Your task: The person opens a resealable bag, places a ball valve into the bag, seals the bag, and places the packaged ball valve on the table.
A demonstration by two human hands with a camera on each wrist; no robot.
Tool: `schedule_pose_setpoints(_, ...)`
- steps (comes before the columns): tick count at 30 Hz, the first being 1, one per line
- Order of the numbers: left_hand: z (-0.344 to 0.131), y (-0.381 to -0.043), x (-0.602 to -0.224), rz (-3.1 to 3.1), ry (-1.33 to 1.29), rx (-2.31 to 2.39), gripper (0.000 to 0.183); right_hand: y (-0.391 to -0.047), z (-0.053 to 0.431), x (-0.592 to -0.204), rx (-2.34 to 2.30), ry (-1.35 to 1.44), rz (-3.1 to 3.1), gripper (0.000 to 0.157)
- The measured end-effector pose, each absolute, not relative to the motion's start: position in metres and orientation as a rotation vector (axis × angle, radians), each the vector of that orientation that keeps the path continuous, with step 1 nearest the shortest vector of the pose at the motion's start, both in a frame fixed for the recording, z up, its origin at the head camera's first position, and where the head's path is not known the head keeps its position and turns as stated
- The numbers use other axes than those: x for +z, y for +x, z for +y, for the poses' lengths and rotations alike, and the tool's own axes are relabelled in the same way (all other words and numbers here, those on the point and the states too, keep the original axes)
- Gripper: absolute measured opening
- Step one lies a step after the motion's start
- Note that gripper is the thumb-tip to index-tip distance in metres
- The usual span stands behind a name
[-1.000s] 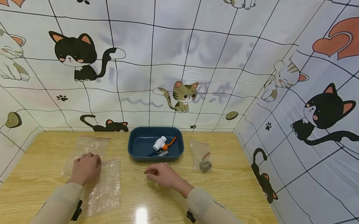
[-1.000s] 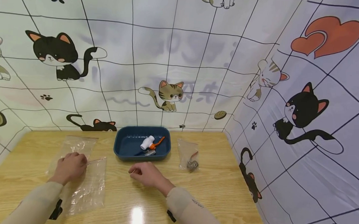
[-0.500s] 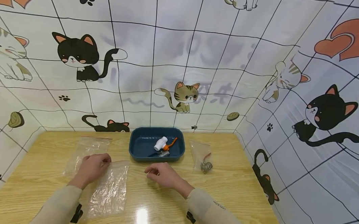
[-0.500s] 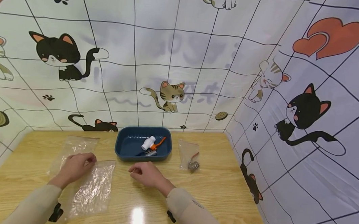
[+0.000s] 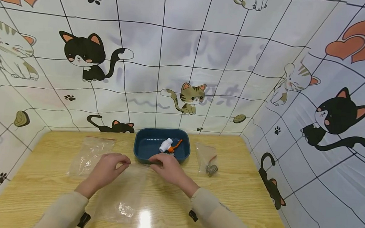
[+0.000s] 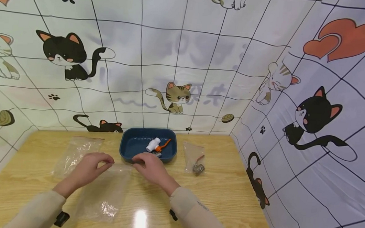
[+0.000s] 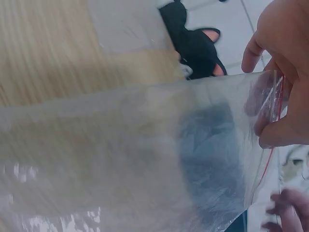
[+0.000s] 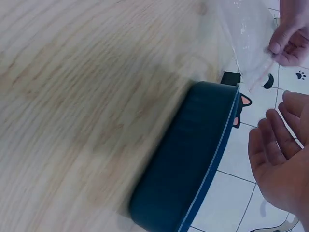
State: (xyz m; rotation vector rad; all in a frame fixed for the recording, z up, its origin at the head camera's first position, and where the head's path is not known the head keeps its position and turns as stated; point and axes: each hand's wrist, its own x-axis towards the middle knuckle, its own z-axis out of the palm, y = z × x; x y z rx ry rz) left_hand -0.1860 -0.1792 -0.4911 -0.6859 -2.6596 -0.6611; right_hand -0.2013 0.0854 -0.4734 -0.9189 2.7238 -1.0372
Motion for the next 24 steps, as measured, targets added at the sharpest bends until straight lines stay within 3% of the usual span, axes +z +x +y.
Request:
schedule_pose_setpoints(8, -0.149, -0.181, -0.475, -2.612, -0.714, -0.686, 0.011, -0.199, 0.078, -0.467, -0.875, -1.064, 2.873, 0.023)
schedule_pose_setpoints(17, -0.138, -0.180, -0.472, -2.613, -0.688, -0.748, 0.016, -0.199, 0.084, -0.466, -0.991, -0.930, 2.897, 0.012)
schedule_pose_setpoints(24, -0.143, -0.179, -0.477, -2.696, -0.477, -1.062, 0.027, -0.202, 0.094, -0.469, -1.080, -0.846, 2.887, 0.013)
